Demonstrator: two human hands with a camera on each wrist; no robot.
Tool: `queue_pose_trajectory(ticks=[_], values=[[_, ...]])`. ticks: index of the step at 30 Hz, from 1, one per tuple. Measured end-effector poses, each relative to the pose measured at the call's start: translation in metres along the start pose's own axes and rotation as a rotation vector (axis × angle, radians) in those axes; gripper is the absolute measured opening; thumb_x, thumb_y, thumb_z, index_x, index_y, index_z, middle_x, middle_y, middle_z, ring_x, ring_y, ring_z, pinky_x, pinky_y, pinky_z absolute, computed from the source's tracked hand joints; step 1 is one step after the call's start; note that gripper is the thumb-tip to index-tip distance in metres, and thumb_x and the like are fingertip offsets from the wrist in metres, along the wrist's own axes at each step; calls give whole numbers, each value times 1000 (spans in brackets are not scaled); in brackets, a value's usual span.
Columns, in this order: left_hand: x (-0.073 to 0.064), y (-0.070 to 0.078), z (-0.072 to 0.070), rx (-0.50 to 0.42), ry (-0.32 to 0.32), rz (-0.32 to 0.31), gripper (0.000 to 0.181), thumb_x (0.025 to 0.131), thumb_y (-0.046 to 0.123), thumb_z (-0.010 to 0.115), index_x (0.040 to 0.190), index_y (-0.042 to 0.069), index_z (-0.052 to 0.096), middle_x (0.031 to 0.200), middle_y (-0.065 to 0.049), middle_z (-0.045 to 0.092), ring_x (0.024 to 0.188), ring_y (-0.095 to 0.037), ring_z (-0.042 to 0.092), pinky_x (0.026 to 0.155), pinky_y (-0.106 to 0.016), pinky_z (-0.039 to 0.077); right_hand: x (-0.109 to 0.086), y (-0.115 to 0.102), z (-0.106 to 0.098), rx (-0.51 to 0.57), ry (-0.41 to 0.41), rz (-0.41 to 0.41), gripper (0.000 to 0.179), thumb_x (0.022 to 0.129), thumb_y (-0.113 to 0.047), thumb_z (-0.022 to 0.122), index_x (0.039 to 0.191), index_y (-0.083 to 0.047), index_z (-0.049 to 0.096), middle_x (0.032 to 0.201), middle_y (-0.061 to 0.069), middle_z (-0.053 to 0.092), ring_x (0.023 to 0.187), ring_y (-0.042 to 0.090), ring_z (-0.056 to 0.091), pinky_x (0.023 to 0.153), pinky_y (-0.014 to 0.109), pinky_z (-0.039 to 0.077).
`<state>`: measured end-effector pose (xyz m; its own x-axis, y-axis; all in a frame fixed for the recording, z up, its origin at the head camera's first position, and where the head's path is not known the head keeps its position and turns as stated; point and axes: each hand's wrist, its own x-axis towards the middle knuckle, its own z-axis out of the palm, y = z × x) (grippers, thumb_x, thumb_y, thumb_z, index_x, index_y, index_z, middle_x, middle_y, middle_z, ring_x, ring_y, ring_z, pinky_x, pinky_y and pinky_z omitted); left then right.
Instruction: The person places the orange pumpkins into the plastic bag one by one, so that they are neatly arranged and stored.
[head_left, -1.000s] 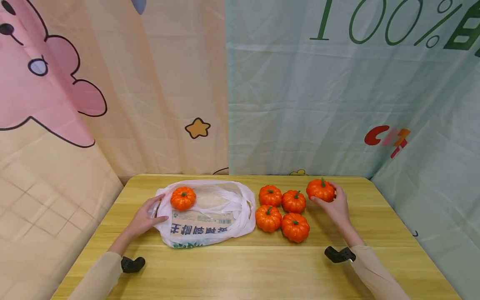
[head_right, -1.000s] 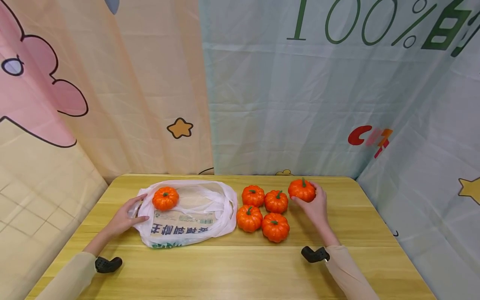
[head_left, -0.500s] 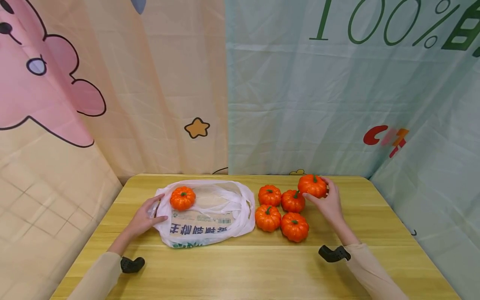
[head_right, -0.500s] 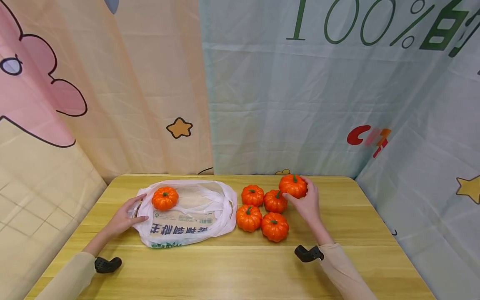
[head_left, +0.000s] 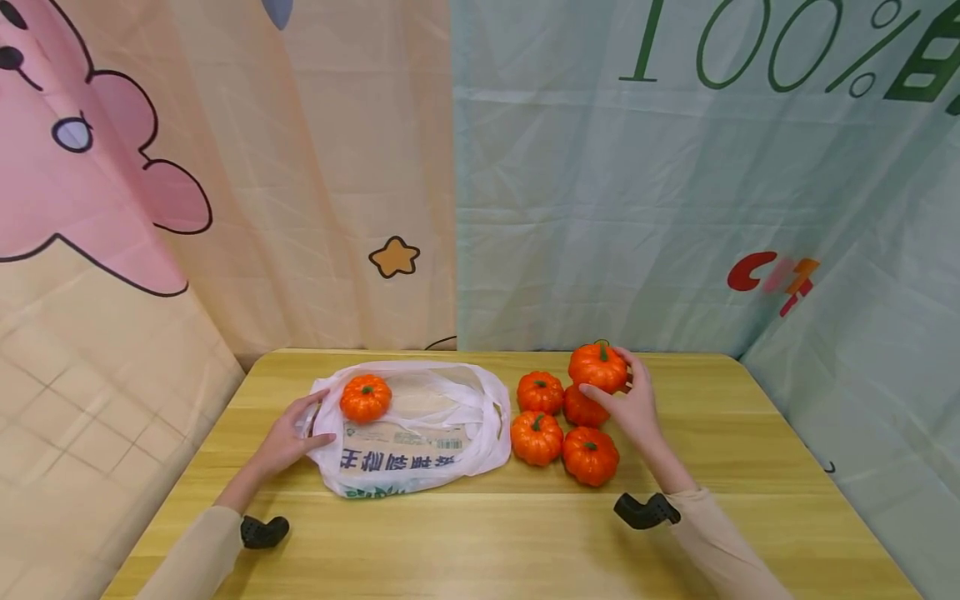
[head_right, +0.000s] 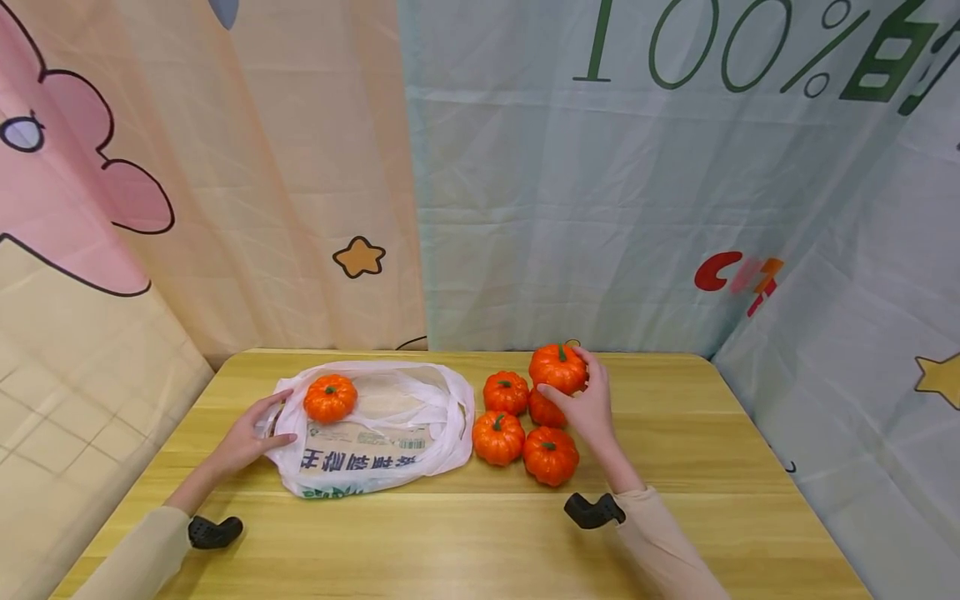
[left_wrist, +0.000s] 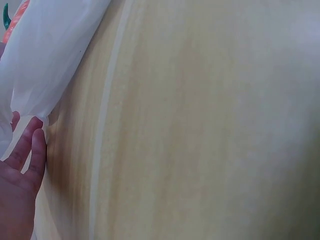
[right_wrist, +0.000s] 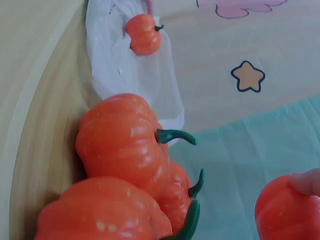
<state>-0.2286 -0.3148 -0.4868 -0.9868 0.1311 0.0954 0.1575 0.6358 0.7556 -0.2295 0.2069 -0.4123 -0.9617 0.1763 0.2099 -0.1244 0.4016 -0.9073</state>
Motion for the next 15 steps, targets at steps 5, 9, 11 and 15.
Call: queue_pose_trajectory(ticks=[5, 9, 11, 15], values=[[-1, -1, 0, 0, 10, 1, 79, 81, 21, 75, 147, 5, 34, 151, -31, 25, 137, -54, 22, 106, -75, 15, -5, -4, 16, 56, -26, 1, 80, 77, -15, 79, 144, -13, 36, 146, 13, 34, 120, 31, 39, 99, 40, 39], [-1, -2, 0, 18, 10, 2, 79, 82, 23, 74, 147, 6, 33, 151, -31, 26, 136, -54, 23, 105, -76, 16, -10, -9, 29, 94, -55, 11, 81, 77, -15, 80, 144, -16, 37, 146, 9, 34, 121, 30, 40, 99, 42, 42], [-1, -2, 0, 22, 9, 7, 79, 82, 23, 74, 147, 6, 34, 151, -31, 26, 136, -54, 23, 105, -76, 17, -12, -12, 34, 98, -65, 21, 81, 76, -17, 81, 144, -18, 37, 146, 9, 34, 122, 30, 40, 100, 43, 42], [1, -3, 1, 8, 13, 17, 78, 82, 22, 74, 147, 6, 34, 150, -31, 26, 136, -54, 23, 105, -76, 17, -17, -18, 46, 102, -84, 30, 80, 76, -18, 81, 143, -21, 37, 147, 7, 35, 123, 29, 40, 101, 44, 43]])
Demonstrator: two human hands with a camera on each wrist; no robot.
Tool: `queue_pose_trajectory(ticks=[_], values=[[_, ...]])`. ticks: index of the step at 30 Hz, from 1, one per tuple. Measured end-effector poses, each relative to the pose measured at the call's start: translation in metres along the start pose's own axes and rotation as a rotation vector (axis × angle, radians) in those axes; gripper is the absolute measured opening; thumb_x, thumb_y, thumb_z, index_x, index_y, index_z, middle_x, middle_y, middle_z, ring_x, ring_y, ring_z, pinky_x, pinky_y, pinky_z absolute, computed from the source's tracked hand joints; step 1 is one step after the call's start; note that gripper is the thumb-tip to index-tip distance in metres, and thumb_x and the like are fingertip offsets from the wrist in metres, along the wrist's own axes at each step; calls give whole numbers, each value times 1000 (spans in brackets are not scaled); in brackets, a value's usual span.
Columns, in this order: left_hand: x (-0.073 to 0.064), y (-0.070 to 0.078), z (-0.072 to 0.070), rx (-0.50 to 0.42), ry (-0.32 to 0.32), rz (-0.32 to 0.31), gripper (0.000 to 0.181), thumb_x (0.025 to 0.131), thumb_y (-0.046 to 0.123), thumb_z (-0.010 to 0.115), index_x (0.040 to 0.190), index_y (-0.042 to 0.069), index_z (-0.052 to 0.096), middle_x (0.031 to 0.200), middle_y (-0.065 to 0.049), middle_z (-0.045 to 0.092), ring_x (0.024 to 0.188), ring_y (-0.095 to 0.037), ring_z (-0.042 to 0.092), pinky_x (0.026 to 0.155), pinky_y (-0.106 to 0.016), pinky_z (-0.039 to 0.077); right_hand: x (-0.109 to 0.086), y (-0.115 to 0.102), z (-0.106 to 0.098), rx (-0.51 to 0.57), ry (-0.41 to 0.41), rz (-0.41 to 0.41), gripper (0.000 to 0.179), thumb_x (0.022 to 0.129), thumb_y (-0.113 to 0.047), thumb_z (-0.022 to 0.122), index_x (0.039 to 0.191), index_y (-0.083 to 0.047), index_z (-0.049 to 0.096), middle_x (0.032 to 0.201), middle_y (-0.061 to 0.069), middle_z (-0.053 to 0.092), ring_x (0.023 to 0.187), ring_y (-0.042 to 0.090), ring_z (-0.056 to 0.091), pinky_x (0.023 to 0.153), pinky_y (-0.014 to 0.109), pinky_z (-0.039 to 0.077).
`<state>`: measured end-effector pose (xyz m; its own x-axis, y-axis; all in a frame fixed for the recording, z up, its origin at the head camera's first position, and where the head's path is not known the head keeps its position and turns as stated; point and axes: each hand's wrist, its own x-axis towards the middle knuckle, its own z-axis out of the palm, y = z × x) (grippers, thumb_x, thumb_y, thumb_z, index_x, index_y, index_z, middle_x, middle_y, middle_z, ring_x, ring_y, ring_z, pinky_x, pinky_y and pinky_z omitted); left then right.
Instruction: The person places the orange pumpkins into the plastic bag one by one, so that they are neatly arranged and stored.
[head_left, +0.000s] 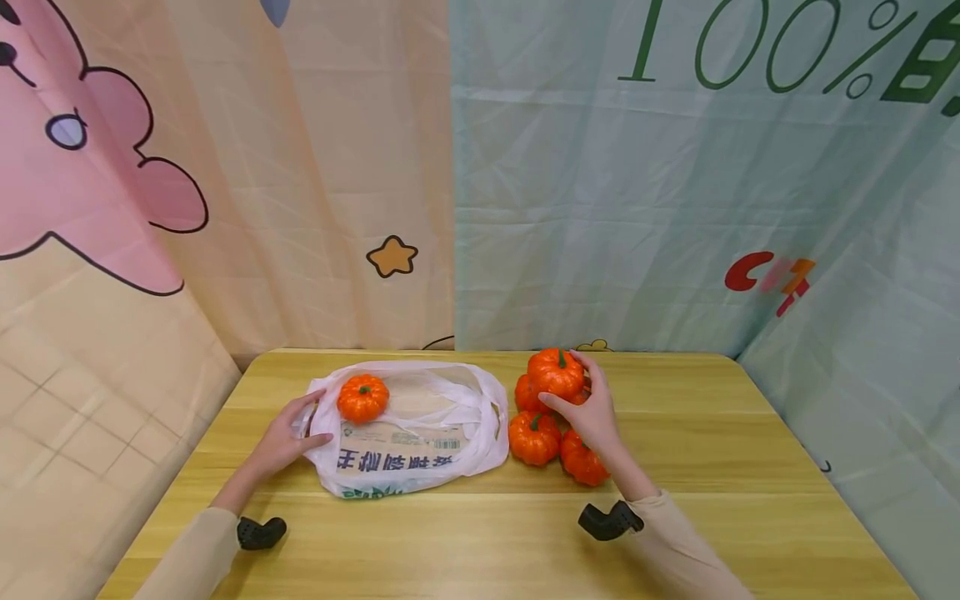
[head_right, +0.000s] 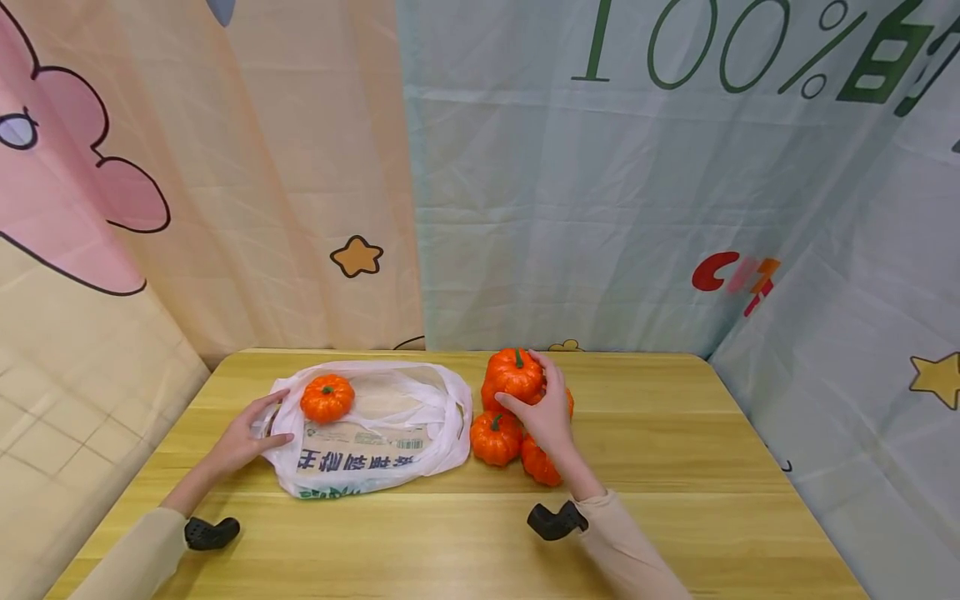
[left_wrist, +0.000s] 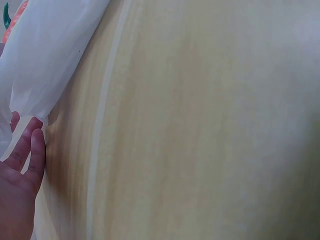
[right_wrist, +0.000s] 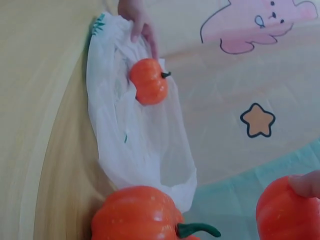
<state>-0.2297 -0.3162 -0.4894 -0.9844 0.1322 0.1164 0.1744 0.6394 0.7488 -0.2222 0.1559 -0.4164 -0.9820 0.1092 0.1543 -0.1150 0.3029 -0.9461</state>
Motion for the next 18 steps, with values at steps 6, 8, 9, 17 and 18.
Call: queue_pose_trajectory(ticks=[6, 8, 9, 17, 18], values=[[-1, 0, -1, -5, -1, -9, 79, 82, 22, 74, 147, 7, 33, 151, -31, 25, 136, -54, 22, 105, -76, 16, -5, -4, 22, 55, -29, -30, 81, 75, -16, 82, 143, -17, 38, 144, 9, 38, 120, 31, 47, 98, 47, 49], [-1, 0, -1, -3, 1, -9, 78, 82, 22, 74, 147, 7, 33, 151, -31, 26, 136, -54, 22, 105, -76, 16, -7, -4, 31, 64, -35, -40, 81, 75, -16, 82, 143, -17, 38, 143, 10, 40, 120, 32, 47, 99, 47, 48], [-1, 0, -1, -3, 3, -8, 78, 82, 22, 74, 147, 6, 34, 151, -31, 26, 136, -54, 23, 105, -76, 16, -8, -4, 35, 66, -38, -44, 81, 75, -16, 82, 143, -16, 39, 143, 10, 41, 121, 32, 47, 99, 47, 48], [-1, 1, 0, -13, 13, 1, 77, 81, 20, 74, 146, 5, 35, 150, -31, 28, 136, -53, 23, 107, -75, 15, -12, -6, 70, 98, -79, -72, 79, 74, -13, 82, 141, -14, 41, 142, 11, 44, 123, 33, 47, 103, 51, 44], [-1, 1, 0, -13, 14, 2, 77, 81, 21, 75, 146, 5, 35, 150, -31, 28, 136, -53, 23, 107, -75, 16, -12, -6, 73, 107, -86, -79, 79, 73, -12, 82, 141, -12, 41, 142, 12, 44, 124, 33, 47, 104, 51, 43]])
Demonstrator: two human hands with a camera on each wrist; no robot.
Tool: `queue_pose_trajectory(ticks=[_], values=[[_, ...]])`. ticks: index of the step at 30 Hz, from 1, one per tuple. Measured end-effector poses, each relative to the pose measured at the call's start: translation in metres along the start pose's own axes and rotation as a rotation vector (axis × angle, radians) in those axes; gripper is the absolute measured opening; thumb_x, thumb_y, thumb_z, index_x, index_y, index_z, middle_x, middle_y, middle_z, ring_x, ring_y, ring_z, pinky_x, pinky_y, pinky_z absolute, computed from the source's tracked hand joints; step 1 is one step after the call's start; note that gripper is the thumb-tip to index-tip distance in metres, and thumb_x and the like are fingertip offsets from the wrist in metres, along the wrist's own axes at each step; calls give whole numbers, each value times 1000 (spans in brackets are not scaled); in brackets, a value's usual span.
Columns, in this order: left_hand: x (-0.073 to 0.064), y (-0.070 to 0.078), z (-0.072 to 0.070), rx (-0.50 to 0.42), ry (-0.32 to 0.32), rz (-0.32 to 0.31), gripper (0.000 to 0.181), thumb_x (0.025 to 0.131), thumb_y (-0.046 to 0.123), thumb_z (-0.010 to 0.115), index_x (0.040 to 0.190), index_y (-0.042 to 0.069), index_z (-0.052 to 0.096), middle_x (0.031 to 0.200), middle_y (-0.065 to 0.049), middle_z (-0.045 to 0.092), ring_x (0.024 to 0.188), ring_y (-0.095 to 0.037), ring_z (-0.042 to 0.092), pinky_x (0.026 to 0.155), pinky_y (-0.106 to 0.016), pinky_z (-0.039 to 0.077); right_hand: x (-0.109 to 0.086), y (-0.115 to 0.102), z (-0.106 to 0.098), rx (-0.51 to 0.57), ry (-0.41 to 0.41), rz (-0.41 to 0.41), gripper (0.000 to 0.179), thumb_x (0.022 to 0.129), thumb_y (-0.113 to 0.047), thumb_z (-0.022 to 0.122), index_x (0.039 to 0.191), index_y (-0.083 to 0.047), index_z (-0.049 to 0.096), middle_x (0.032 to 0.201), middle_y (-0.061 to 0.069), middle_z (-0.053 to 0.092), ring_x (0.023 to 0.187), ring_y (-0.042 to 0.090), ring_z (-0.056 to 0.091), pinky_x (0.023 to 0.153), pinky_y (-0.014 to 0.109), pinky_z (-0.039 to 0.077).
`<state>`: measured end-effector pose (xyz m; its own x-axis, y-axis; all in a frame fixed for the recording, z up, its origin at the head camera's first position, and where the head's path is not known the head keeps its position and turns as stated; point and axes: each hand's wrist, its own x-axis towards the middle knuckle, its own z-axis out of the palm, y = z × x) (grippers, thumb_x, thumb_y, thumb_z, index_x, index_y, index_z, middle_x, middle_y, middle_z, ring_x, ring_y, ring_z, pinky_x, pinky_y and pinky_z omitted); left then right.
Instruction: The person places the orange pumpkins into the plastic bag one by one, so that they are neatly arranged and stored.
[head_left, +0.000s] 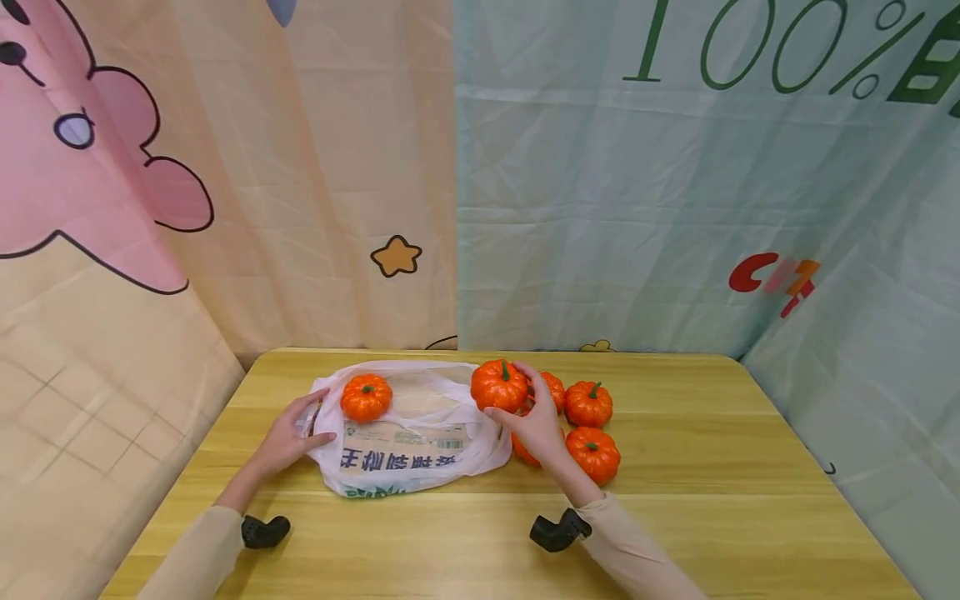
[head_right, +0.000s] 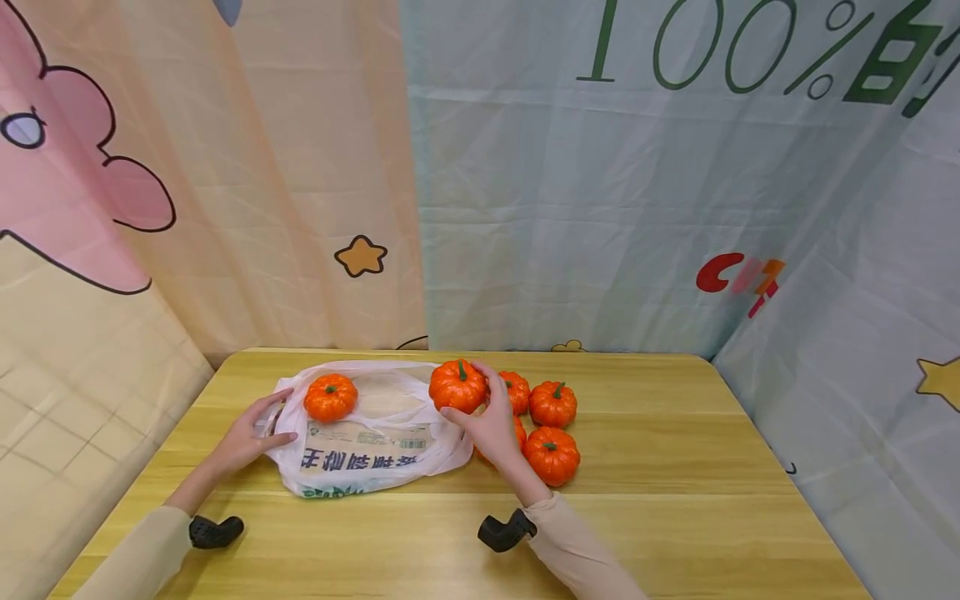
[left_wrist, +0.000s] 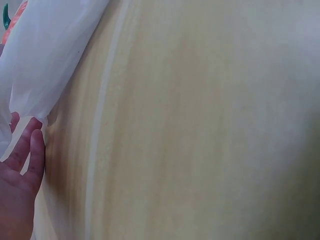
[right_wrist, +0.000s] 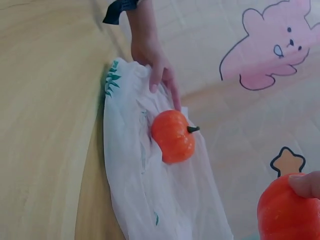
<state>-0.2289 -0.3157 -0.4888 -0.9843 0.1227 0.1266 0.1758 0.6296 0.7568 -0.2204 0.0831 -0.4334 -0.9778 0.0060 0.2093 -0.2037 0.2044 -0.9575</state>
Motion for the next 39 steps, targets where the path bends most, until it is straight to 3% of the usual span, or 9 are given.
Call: queue_pose_trajectory(ticks=[7, 16, 21, 39], values=[[0, -4, 1, -3, 7, 16, 77, 81, 19, 75, 145, 5, 36, 150, -30, 29, 136, -53, 25, 107, -75, 16, 1, 4, 28, 57, -51, 10, 79, 75, -7, 80, 142, -10, 39, 143, 16, 42, 121, 35, 49, 101, 53, 45], [2, -3, 1, 8, 8, 11, 78, 81, 20, 75, 146, 6, 36, 151, -29, 28, 137, -52, 24, 108, -74, 16, 5, 7, 53, 41, -103, -29, 76, 73, -12, 81, 139, -9, 43, 138, 14, 45, 117, 32, 49, 97, 49, 49], [1, -1, 0, 3, 0, 0, 78, 80, 18, 75, 146, 5, 35, 151, -30, 28, 137, -53, 23, 108, -74, 15, 8, 13, 65, 21, -132, 16, 77, 73, -15, 83, 140, -14, 44, 137, 9, 47, 114, 28, 51, 96, 45, 50], [1, -3, 1, 1, -6, -15, 78, 81, 18, 74, 146, 5, 34, 152, -29, 26, 138, -52, 22, 108, -74, 13, 26, 24, 107, -10, -184, 2, 76, 71, -8, 82, 137, -13, 46, 137, 10, 49, 122, 30, 51, 102, 50, 47]])
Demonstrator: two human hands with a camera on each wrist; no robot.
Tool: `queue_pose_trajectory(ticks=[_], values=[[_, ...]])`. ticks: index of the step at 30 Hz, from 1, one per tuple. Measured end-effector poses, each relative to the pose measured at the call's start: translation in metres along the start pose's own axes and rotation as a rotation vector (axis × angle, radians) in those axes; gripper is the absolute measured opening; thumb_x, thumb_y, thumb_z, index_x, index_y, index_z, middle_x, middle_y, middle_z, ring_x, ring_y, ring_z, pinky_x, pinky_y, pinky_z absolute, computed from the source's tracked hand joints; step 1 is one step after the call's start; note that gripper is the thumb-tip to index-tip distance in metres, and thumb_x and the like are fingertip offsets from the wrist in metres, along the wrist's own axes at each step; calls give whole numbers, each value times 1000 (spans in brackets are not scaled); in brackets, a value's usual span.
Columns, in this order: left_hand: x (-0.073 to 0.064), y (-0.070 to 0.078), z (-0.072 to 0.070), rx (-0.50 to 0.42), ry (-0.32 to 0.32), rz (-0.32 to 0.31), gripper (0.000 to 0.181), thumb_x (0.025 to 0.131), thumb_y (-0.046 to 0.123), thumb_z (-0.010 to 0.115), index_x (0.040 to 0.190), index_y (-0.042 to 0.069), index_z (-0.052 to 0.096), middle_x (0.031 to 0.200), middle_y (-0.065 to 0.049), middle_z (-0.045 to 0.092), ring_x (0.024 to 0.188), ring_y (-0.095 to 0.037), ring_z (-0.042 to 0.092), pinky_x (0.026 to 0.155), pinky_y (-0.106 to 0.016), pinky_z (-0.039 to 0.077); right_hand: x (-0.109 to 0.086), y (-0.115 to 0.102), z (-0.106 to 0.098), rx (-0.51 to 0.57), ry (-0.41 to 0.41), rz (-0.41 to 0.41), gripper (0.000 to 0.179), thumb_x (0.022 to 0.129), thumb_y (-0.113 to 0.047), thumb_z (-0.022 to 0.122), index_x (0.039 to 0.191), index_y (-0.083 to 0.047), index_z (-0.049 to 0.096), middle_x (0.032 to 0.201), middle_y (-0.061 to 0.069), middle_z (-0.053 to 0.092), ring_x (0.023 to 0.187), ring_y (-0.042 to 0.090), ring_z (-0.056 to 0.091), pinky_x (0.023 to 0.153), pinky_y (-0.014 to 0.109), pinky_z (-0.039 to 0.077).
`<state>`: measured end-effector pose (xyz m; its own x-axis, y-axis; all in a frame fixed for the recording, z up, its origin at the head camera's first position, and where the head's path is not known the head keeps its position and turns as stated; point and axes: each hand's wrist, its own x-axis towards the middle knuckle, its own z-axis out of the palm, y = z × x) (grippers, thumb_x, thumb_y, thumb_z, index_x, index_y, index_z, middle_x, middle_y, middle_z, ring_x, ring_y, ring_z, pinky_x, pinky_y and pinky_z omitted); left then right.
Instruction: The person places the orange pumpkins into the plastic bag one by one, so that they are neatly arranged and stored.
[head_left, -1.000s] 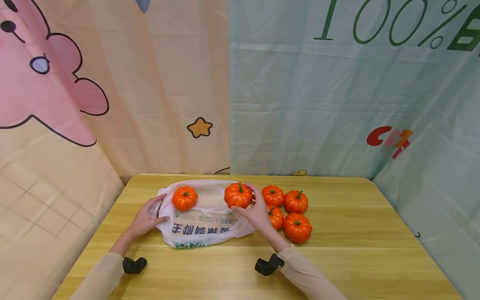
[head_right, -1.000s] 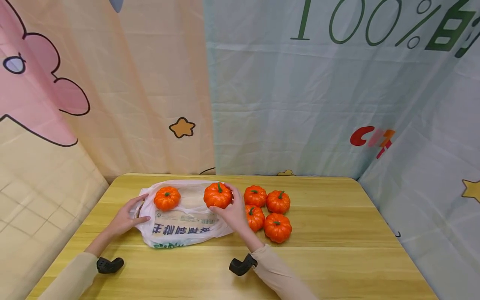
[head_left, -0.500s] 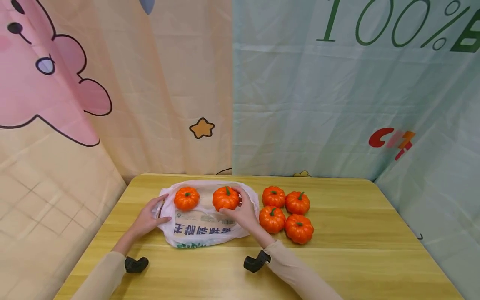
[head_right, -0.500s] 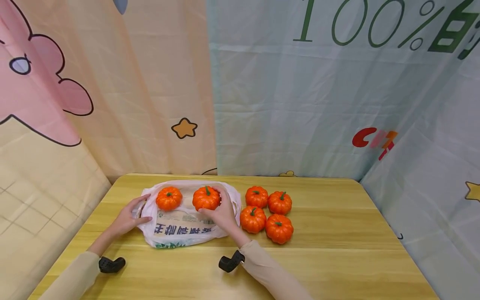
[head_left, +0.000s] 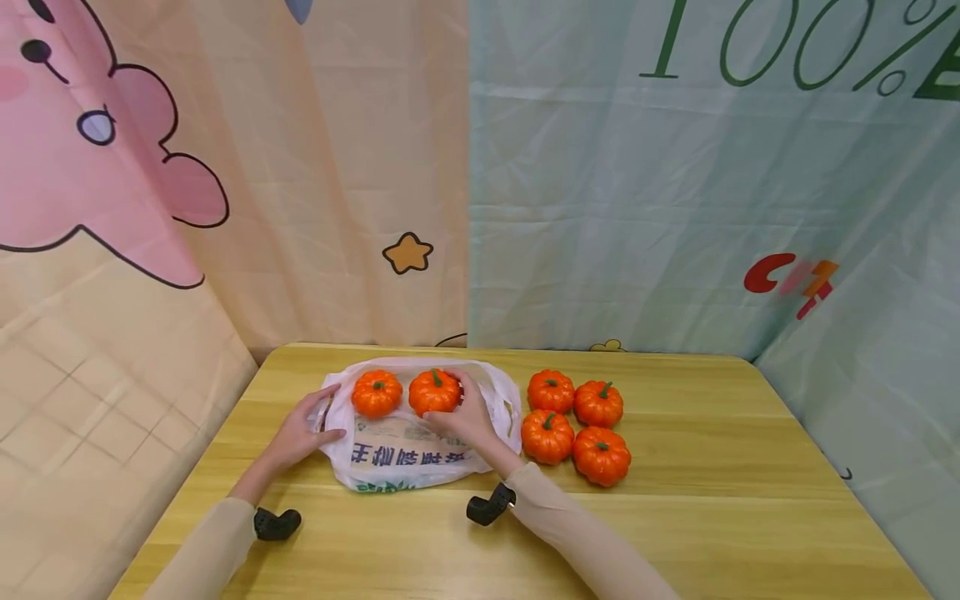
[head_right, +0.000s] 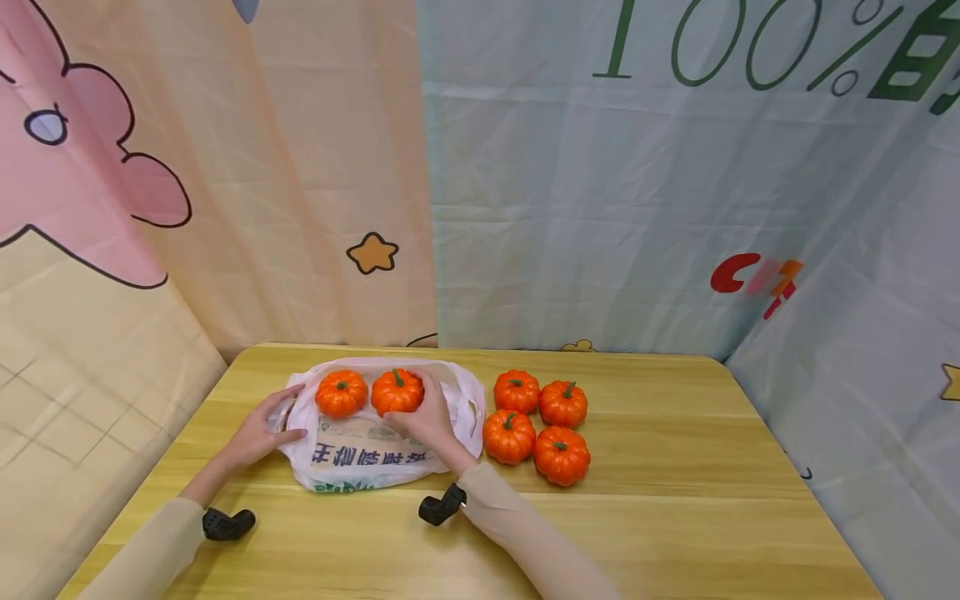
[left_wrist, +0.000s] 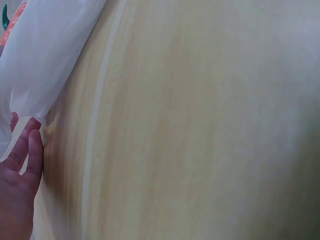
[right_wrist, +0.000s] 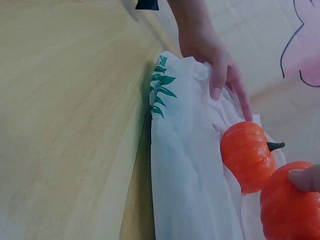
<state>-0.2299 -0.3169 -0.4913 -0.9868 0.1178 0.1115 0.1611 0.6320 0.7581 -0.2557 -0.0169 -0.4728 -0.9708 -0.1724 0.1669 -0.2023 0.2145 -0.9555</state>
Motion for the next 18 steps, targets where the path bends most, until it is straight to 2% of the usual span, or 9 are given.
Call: queue_pose_trajectory(ticks=[6, 12, 18], values=[[0, -1, 0, 0, 1, -4, 78, 81, 18, 74, 147, 6, 34, 152, -29, 26, 138, -52, 21, 108, -74, 13, 6, 3, 8, -37, 14, -5, 74, 70, -11, 82, 135, -11, 48, 135, 14, 49, 122, 32, 51, 103, 51, 46], [0, 0, 0, -4, 7, 5, 77, 81, 18, 75, 146, 5, 35, 151, -29, 28, 138, -52, 23, 108, -74, 14, 14, 9, 12, -66, 15, 34, 74, 70, -14, 84, 135, -13, 49, 134, 15, 49, 122, 33, 51, 103, 52, 45], [0, 1, 0, -6, 20, 18, 77, 80, 17, 75, 145, 4, 37, 150, -29, 30, 137, -51, 25, 108, -73, 15, 19, 13, 14, -109, 32, -1, 70, 70, -14, 84, 132, -10, 51, 130, 15, 54, 119, 33, 53, 103, 52, 45]])
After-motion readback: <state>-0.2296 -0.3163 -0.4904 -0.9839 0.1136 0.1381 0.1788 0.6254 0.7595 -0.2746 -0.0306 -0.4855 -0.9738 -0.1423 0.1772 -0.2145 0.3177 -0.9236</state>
